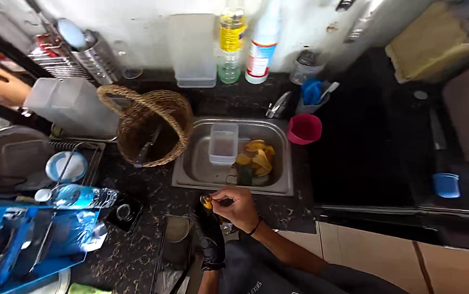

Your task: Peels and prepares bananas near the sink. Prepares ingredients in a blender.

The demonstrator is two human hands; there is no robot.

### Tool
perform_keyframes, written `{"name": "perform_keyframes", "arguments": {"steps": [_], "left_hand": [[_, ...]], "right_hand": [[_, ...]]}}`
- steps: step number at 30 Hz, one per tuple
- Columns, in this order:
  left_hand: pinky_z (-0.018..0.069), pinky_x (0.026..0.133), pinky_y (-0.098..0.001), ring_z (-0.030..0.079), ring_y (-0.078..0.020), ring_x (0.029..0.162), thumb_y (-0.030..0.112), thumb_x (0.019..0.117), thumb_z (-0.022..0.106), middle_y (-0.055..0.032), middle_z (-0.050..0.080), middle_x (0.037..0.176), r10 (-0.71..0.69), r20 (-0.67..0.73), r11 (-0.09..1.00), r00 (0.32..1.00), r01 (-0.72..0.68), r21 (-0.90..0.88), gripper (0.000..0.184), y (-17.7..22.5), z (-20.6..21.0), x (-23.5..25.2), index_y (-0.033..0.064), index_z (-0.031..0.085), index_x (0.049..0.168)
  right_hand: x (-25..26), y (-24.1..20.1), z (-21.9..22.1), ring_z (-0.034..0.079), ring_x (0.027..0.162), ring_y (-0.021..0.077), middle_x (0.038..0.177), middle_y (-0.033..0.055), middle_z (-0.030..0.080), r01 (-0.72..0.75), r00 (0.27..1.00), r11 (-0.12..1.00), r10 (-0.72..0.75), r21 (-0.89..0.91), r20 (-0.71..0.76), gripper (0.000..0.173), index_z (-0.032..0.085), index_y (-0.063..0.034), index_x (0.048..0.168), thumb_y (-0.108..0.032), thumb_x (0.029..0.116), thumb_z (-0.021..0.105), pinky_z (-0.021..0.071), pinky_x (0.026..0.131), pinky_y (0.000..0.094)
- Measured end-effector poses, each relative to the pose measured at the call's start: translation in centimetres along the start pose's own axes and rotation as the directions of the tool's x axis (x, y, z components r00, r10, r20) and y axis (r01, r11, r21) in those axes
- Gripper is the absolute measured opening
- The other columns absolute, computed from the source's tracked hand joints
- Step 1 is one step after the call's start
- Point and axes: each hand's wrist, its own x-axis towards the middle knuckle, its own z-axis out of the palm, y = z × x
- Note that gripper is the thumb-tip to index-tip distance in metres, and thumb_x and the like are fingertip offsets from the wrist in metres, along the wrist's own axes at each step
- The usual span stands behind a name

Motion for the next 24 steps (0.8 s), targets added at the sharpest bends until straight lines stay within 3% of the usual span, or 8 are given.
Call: {"name": "perform_keyframes", "arguments": {"steps": [2,6,10,12,16,20,22,24], "left_hand": [[0.0452,0.109,-0.0262,0.054,-0.0135,0.13,-0.002,0.0979,0.048,-0.0206,0.05,0.146,0.025,0.071,0.998,0.997,-0.029,0.063,0.052,-0.2,1.4,0.0,-0.0126,0.035,0.147],[0.0469,0.108,-0.0248,0.056,-0.0111,0.126,0.001,0.0999,0.049,-0.0187,0.054,0.143,-0.012,0.138,0.998,0.99,0.003,0.063,0.05,-1.2,3.5,0.0,-0.0129,0.036,0.147],[0.0558,0.093,-0.0272,0.064,-0.0104,0.108,0.007,0.1023,0.049,-0.0137,0.061,0.126,-0.168,0.122,0.986,0.978,0.169,0.003,0.046,-1.7,5.6,-0.4,-0.0083,0.039,0.144],[0.0565,0.094,-0.0325,0.064,-0.0145,0.109,0.007,0.1007,0.049,-0.0142,0.061,0.126,-0.183,0.138,0.975,0.973,0.198,-0.099,0.046,-1.9,6.3,-0.1,-0.0074,0.039,0.143],[0.0547,0.098,-0.0342,0.063,-0.0142,0.114,0.015,0.1029,0.047,-0.0118,0.06,0.132,-0.159,0.113,0.953,0.981,0.183,-0.244,0.05,-1.4,7.4,0.4,-0.0032,0.035,0.148],[0.056,0.094,-0.0325,0.065,-0.0132,0.112,0.015,0.1102,0.029,-0.0054,0.061,0.13,-0.222,-0.035,0.851,0.974,0.176,-0.495,0.041,-0.5,7.3,3.2,0.0098,0.028,0.151],[0.0517,0.1,-0.0322,0.061,-0.0141,0.117,0.016,0.1124,0.022,-0.0061,0.056,0.136,-0.253,-0.108,0.793,0.961,0.142,-0.592,0.041,-1.2,6.1,4.9,0.0119,0.025,0.153],[0.0497,0.105,-0.0324,0.059,-0.0168,0.124,0.015,0.1128,0.021,-0.0075,0.055,0.14,-0.273,-0.187,0.726,0.944,0.074,-0.683,0.039,-2.1,4.3,6.3,0.0102,0.029,0.151]], "right_hand": [[0.1,0.4,-1.5,0.072,0.079,0.0085,0.084,0.006,0.075,-0.039,0.997,0.999,0.039,0.001,-0.066,0.009,0.076,-0.0005,0.084,-0.007,0.0789,0.074,0.0625,0.074,0.0248],[0.4,0.4,-3.6,0.071,0.072,0.007,0.08,0.003,0.074,-0.245,0.955,0.965,0.257,0.094,-0.147,0.009,0.073,-0.0019,0.083,-0.008,0.0768,0.076,0.0612,0.067,0.0233],[1.1,0.6,-5.1,0.067,0.066,0.0072,0.074,0.0023,0.071,-0.4,0.874,0.859,0.463,0.319,-0.15,0.006,0.071,-0.0015,0.086,-0.004,0.0811,0.073,0.0589,0.064,0.0245],[1.3,0.7,-5.6,0.064,0.064,0.0076,0.071,0.0023,0.068,-0.411,0.826,0.765,0.542,0.496,-0.151,0.003,0.069,0.0,0.086,0.002,0.0843,0.068,0.0563,0.064,0.0242],[1.5,0.2,-6.1,0.062,0.066,0.0101,0.072,0.0041,0.064,-0.431,0.675,0.484,0.733,0.761,-0.085,0.016,0.063,-0.0002,0.088,0.002,0.0984,0.051,0.0562,0.067,0.0244],[2.0,0.5,-6.9,0.063,0.064,0.0073,0.077,0.004,0.063,-0.336,0.493,0.215,0.87,0.917,-0.023,0.018,0.058,-0.0042,0.095,-0.005,0.1055,0.043,0.0568,0.064,0.019],[2.1,0.9,-7.8,0.064,0.064,0.0067,0.077,0.0035,0.063,-0.26,0.48,0.228,0.874,0.938,-0.08,0.018,0.057,-0.0053,0.097,-0.006,0.1061,0.041,0.057,0.063,0.0182],[2.2,2.0,-9.3,0.064,0.065,0.0056,0.077,0.0016,0.062,-0.239,0.483,0.356,0.851,0.904,-0.207,0.016,0.054,-0.0065,0.1,-0.007,0.1066,0.04,0.0572,0.064,0.0181]]}}
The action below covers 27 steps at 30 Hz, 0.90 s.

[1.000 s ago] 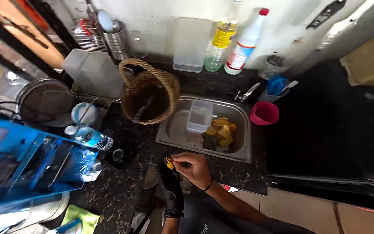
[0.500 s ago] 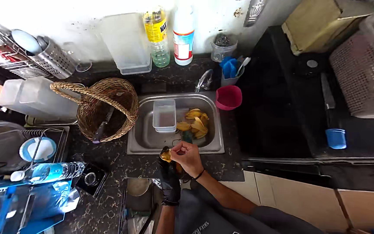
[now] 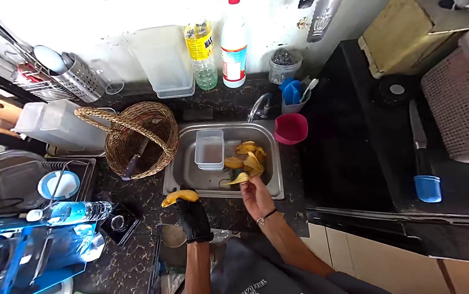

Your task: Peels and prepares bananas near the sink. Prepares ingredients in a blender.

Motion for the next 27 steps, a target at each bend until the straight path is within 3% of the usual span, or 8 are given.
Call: {"name": "perform_keyframes", "arguments": {"steps": [3,5,7,8,12,20,24,27], "left_hand": [[0.0493,0.108,-0.0402,0.059,-0.0239,0.127,0.016,0.1117,0.021,-0.0123,0.057,0.138,-0.022,0.078,0.99,0.997,0.033,-0.138,0.039,1.5,-1.8,1.3,0.0064,0.034,0.147],[0.0525,0.103,-0.0451,0.063,-0.0271,0.12,0.019,0.1099,0.022,-0.0143,0.061,0.131,-0.074,0.146,0.985,0.987,0.096,-0.145,0.041,2.0,-2.0,0.9,0.0053,0.039,0.145],[0.055,0.099,-0.0456,0.066,-0.0266,0.116,0.022,0.1099,0.027,-0.0131,0.066,0.127,-0.09,0.173,0.988,0.981,0.111,-0.11,0.04,1.6,-1.4,0.3,0.0053,0.044,0.142],[0.0541,0.101,-0.0456,0.065,-0.027,0.119,0.022,0.1102,0.028,-0.0136,0.065,0.13,-0.083,0.19,0.99,0.978,0.103,-0.098,0.04,1.3,-1.2,0.0,0.0045,0.045,0.141],[0.0484,0.109,-0.044,0.056,-0.0269,0.134,0.023,0.1115,0.022,-0.0167,0.056,0.145,-0.037,0.213,0.999,0.976,0.038,-0.002,0.045,-0.5,-0.5,-1.7,0.0006,0.039,0.146],[0.0348,0.12,-0.0353,0.042,-0.02,0.144,0.017,0.1109,0.02,-0.017,0.042,0.156,0.052,0.225,0.968,0.973,-0.105,0.229,0.048,-2.1,-0.2,-3.8,-0.004,0.029,0.153],[0.04,0.117,-0.0387,0.048,-0.0229,0.14,0.019,0.1104,0.023,-0.0167,0.049,0.151,-0.012,0.238,0.992,0.971,-0.019,0.128,0.046,-1.9,-1.0,-3.7,-0.0023,0.037,0.149],[0.0502,0.108,-0.0392,0.058,-0.0228,0.131,0.03,0.1089,0.042,-0.013,0.06,0.141,-0.162,0.298,0.985,0.941,0.173,-0.01,0.041,-1.2,-1.5,-3.6,0.0059,0.047,0.142]], "right_hand": [[5.2,-2.1,-3.5,0.067,0.082,0.0109,0.092,0.0087,0.067,0.323,0.935,0.832,-0.353,-0.451,0.018,0.011,0.06,0.0051,0.109,0.0,0.1008,0.055,0.0583,0.08,0.0242],[9.1,-3.2,-7.1,0.069,0.111,0.0219,0.12,0.0169,0.072,0.373,0.884,0.371,-0.421,-0.85,0.204,0.027,0.069,0.0037,0.121,-0.01,0.0981,0.065,0.0543,0.101,0.0371],[8.9,-3.4,-7.2,0.06,0.128,0.0328,0.139,0.0237,0.06,0.423,0.875,0.046,-0.28,-0.905,0.394,0.036,0.064,0.0013,0.133,-0.014,0.1018,0.055,0.0483,0.109,0.0464],[7.4,-2.6,-6.0,0.062,0.125,0.0308,0.136,0.0227,0.061,0.502,0.849,0.042,-0.217,-0.864,0.482,0.036,0.065,0.0,0.133,-0.017,0.1034,0.053,0.052,0.105,0.0438],[0.6,2.7,-0.8,0.072,0.099,0.0182,0.115,0.0122,0.073,0.532,0.751,0.52,0.074,-0.668,0.656,0.036,0.069,-0.0004,0.126,-0.027,0.1043,0.058,0.062,0.086,0.0367],[1.0,6.0,-0.5,0.064,0.084,0.0074,0.09,0.0063,0.07,0.779,0.601,0.282,-0.079,-0.56,0.795,0.027,0.079,-0.0053,0.107,-0.024,0.1033,0.06,0.0528,0.08,0.0213],[1.5,5.9,-0.7,0.064,0.085,0.0051,0.089,0.004,0.069,0.595,0.701,0.521,0.035,-0.611,0.712,0.027,0.078,-0.0013,0.1,-0.022,0.103,0.06,0.0536,0.08,0.0224],[0.8,5.3,0.2,0.07,0.088,0.0127,0.095,0.011,0.074,0.165,0.832,0.753,0.241,-0.637,0.5,0.025,0.073,0.0057,0.105,-0.015,0.1045,0.058,0.0593,0.084,0.0308]]}}
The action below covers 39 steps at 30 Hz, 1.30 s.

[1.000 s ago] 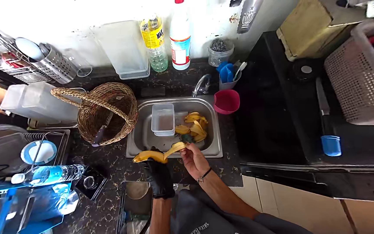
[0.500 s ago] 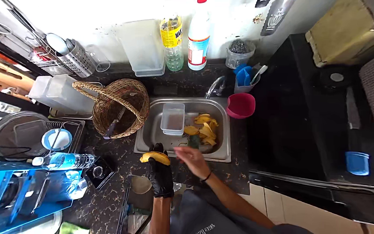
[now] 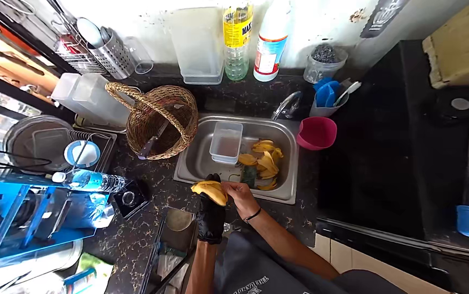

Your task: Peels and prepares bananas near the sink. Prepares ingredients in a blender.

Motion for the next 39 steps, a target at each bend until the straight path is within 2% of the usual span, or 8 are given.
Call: {"name": "perform_keyframes", "arguments": {"steps": [4,8,17,21,28,31,35,39], "left_hand": [[0.0507,0.106,-0.0401,0.058,-0.0195,0.128,0.034,0.1096,0.037,-0.0088,0.06,0.14,-0.156,0.006,0.986,0.988,0.155,0.063,0.044,1.0,-0.4,0.2,0.0098,0.044,0.145],[0.0577,0.092,-0.0454,0.066,-0.0266,0.109,0.021,0.109,0.039,-0.0164,0.064,0.124,-0.179,-0.166,0.938,0.97,0.219,0.268,0.037,1.2,0.1,0.3,-0.0002,0.046,0.139],[0.0612,0.081,-0.0396,0.071,-0.0207,0.09,-0.001,0.0827,0.06,-0.0124,0.069,0.1,-0.181,-0.219,0.942,0.959,0.233,0.241,0.034,0.8,-0.4,-0.2,-0.0001,0.051,0.115],[0.0603,0.085,-0.04,0.07,-0.0214,0.093,-0.001,0.0995,0.047,-0.0126,0.069,0.102,-0.268,-0.234,0.939,0.935,0.308,0.155,0.018,1.0,-0.3,0.1,0.0006,0.053,0.116],[0.0593,0.092,-0.0473,0.071,-0.0317,0.105,0.003,0.091,0.058,-0.0214,0.07,0.118,-0.481,-0.029,0.855,0.876,0.476,0.205,0.05,3.3,-2.6,-0.6,-0.0034,0.05,0.14],[0.0593,0.085,-0.0429,0.07,-0.0253,0.097,0.002,0.0951,0.054,-0.016,0.071,0.112,-0.447,-0.158,0.811,0.88,0.473,0.343,0.041,5.0,-3.9,-3.2,-0.0013,0.052,0.136],[0.059,0.076,-0.0363,0.068,-0.02,0.084,0.002,0.0937,0.06,-0.012,0.07,0.101,-0.295,-0.39,0.827,0.872,0.438,0.352,0.038,8.9,-8.3,-8.2,0.0004,0.055,0.132],[0.0575,0.072,-0.0362,0.066,-0.0191,0.079,0.005,0.0919,0.066,-0.0118,0.069,0.097,0.046,-0.641,0.903,0.766,0.242,0.355,0.043,16.5,-16.1,-16.6,0.0011,0.055,0.133]], "right_hand": [[0.3,0.3,-0.6,0.069,0.09,0.0078,0.097,0.0082,0.074,0.188,0.982,0.978,-0.188,-0.09,0.009,0.021,0.074,0.0053,0.105,-0.01,0.1018,0.059,0.0575,0.085,0.0258],[1.2,1.3,-2.8,0.068,0.09,0.0096,0.095,0.0063,0.072,0.601,0.768,0.553,-0.598,-0.577,0.227,0.026,0.079,-0.0049,0.105,-0.024,0.1028,0.061,0.0572,0.085,0.0257],[0.3,0.1,-3.5,0.071,0.09,0.0143,0.097,0.0112,0.073,0.061,0.996,0.992,-0.068,-0.112,-0.052,0.027,0.071,0.0043,0.11,-0.016,0.1066,0.053,0.0608,0.084,0.033],[0.3,0.4,-3.9,0.071,0.089,0.0143,0.095,0.0105,0.073,0.129,0.986,0.986,-0.139,-0.106,-0.097,0.026,0.071,0.0037,0.107,-0.016,0.106,0.054,0.0608,0.083,0.0329],[-0.1,-3.9,-9.3,0.07,0.098,0.0157,0.105,0.0112,0.071,0.286,0.875,0.932,-0.349,-0.224,-0.336,0.031,0.066,0.0049,0.115,-0.021,0.1061,0.052,0.0602,0.091,0.0382],[-0.4,-4.5,-13.6,0.068,0.103,0.0179,0.115,0.0176,0.069,0.137,0.804,0.831,-0.412,-0.54,-0.429,0.041,0.064,0.0065,0.126,-0.029,0.1069,0.053,0.0577,0.094,0.0369],[-0.4,-2.1,-15.7,0.048,0.138,0.0463,0.145,0.0363,0.049,0.069,0.82,0.32,-0.558,-0.945,-0.129,0.048,0.052,0.0097,0.142,-0.023,0.1076,0.044,0.0371,0.119,0.05],[-2.7,2.8,-2.2,0.061,0.116,0.0322,0.122,0.0302,0.063,0.283,0.879,0.289,-0.461,-0.915,0.126,0.028,0.066,0.015,0.104,0.004,0.0982,0.041,0.0511,0.099,0.0341]]}}
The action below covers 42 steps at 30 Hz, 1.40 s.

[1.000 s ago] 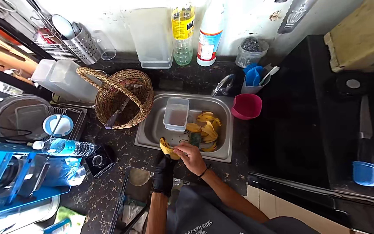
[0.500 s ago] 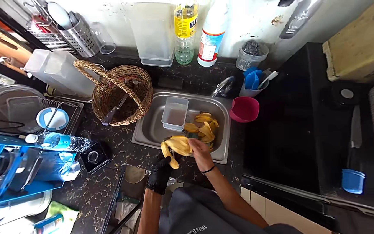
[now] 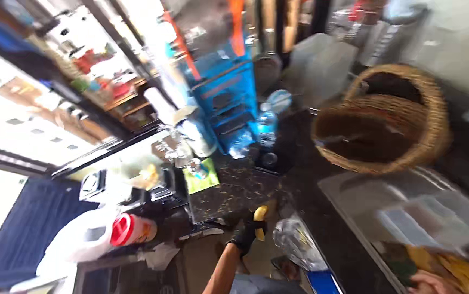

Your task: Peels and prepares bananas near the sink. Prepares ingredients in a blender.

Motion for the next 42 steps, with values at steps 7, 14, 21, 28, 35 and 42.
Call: {"name": "perform_keyframes", "arguments": {"steps": [7,14,21,28,35,42], "left_hand": [[0.0572,0.089,-0.0404,0.067,-0.0229,0.1,0.012,0.099,0.059,-0.0218,0.065,0.118,0.624,-0.621,0.782,0.475,-0.392,0.485,0.049,14.8,-30.8,-6.1,-0.0066,0.047,0.143],[0.0545,0.095,-0.0438,0.065,-0.0283,0.11,0.003,0.0929,0.062,-0.0229,0.064,0.126,0.764,-0.544,0.644,0.346,-0.43,0.632,0.053,25.1,-45.5,-3.7,-0.0034,0.046,0.143],[0.0503,0.104,-0.0434,0.064,-0.0254,0.117,0.003,0.0975,0.053,-0.0194,0.067,0.125,0.769,-0.593,0.637,0.239,-0.364,0.68,0.031,13.9,-50.4,-7.3,-0.006,0.064,0.125],[0.0509,0.101,-0.0534,0.067,-0.0337,0.113,0.014,0.1028,0.048,-0.0194,0.07,0.119,0.243,-0.855,0.834,0.458,0.352,0.426,0.031,-1.3,-59.4,-11.3,0.0018,0.068,0.123],[0.0454,0.104,-0.062,0.058,-0.0419,0.127,0.043,0.0936,0.059,-0.0256,0.063,0.133,-0.042,-0.907,0.598,0.42,0.737,0.314,0.057,1.0,-64.7,-8.3,-0.0032,0.067,0.125],[0.0486,0.102,-0.0572,0.065,-0.037,0.116,0.024,0.1018,0.057,-0.0235,0.069,0.12,0.104,-0.816,0.812,0.569,0.426,0.4,0.035,4.8,-72.5,-15.9,-0.0002,0.066,0.126]], "right_hand": [[-11.4,-15.1,20.2,0.05,0.136,0.0413,0.141,0.0318,0.054,0.236,0.65,0.938,-0.348,0.255,0.676,0.046,0.057,0.0101,0.134,-0.023,0.1093,0.036,0.0388,0.116,0.0523],[-22.5,-29.9,30.5,0.069,0.105,0.0247,0.117,0.0135,0.071,0.436,0.475,0.854,-0.487,0.284,0.733,0.032,0.077,-0.0014,0.1,-0.023,0.0991,0.053,0.0568,0.093,0.0468],[-26.2,-32.3,34.3,0.07,0.097,0.0199,0.097,0.0068,0.074,0.542,0.257,0.72,-0.633,0.434,0.73,0.029,0.073,-0.0069,0.081,-0.002,0.0912,0.046,0.058,0.088,0.0396],[-30.9,-36.6,39.2,0.066,0.094,0.0272,0.092,0.0098,0.069,0.529,-0.179,0.717,-0.427,0.453,0.886,0.032,0.07,-0.0065,0.092,-0.013,0.0972,0.04,0.052,0.082,0.0498],[-38.9,-39.6,46.6,0.069,0.098,0.0307,0.103,0.0147,0.069,0.581,-0.39,0.771,-0.016,0.26,0.921,0.058,0.056,-0.0074,0.129,-0.056,0.1082,0.03,0.054,0.09,0.0544],[-49.8,-49.1,52.5,0.067,0.111,0.0277,0.117,0.0161,0.07,0.563,-0.238,0.744,-0.271,0.36,0.933,0.038,0.068,-0.0024,0.118,-0.032,0.1058,0.049,0.0517,0.101,0.0471]]}}
